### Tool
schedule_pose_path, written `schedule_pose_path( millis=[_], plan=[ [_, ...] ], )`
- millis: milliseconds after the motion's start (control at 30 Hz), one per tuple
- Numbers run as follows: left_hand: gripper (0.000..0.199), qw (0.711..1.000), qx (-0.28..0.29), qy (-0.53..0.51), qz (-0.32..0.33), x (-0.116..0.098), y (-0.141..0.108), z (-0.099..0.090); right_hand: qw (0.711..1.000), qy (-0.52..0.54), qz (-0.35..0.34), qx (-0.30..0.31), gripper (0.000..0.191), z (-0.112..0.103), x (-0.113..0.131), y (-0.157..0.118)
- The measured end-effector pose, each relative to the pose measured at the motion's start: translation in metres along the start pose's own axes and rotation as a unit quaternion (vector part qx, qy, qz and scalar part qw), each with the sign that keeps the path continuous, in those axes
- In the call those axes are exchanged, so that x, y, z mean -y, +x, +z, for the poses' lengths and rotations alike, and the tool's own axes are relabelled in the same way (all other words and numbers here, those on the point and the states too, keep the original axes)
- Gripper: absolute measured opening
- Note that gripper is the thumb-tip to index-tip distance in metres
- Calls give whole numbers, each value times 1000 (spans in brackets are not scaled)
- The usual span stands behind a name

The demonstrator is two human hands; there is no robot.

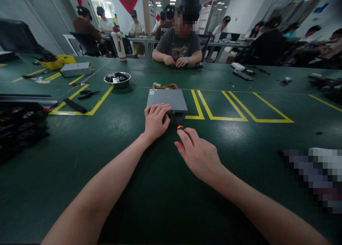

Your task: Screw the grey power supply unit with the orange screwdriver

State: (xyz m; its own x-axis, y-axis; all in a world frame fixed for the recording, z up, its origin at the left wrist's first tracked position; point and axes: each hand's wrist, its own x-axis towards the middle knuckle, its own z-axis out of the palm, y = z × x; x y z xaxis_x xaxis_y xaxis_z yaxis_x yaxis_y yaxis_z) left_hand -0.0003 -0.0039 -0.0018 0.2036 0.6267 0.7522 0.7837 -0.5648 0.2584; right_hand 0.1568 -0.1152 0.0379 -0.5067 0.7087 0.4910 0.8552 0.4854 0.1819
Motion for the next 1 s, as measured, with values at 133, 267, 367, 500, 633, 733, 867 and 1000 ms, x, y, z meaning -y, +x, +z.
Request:
schedule_pose_path(
  millis=[133, 267, 367, 500, 633, 733, 867, 1000],
  plan=[
    [27, 1000, -4, 4, 4, 0, 0, 0, 998, -13, -58, 29, 33, 1, 3, -1],
    [25, 1000, -6, 6, 3, 0, 0, 0, 1000, -5, -17, 8, 30, -2, 3, 0],
    [25, 1000, -8, 5, 5, 0, 0, 0, 999, 8, 28, -15, 34, -1, 2, 1],
    [26, 1000, -6, 3, 7, 0, 0, 0, 999, -20, -29, 3, 32, 0, 3, -1],
    [27, 1000, 0, 3, 5, 0, 0, 0, 998, -7, -65, 19, 31, -1, 4, -3],
    [26, 1000, -2, 4, 0, 0, 0, 0, 1000, 3, -24, 1, 29, 0, 2, -1],
    [26, 1000, -1, -1, 0, 0, 0, 0, 1000, 14, 15, -5, 35, 2, 1, -1],
    [28, 1000, 4, -5, -4, 0, 0, -1, 998, 6, -40, 45, 36, 0, 3, -2]
  ],
)
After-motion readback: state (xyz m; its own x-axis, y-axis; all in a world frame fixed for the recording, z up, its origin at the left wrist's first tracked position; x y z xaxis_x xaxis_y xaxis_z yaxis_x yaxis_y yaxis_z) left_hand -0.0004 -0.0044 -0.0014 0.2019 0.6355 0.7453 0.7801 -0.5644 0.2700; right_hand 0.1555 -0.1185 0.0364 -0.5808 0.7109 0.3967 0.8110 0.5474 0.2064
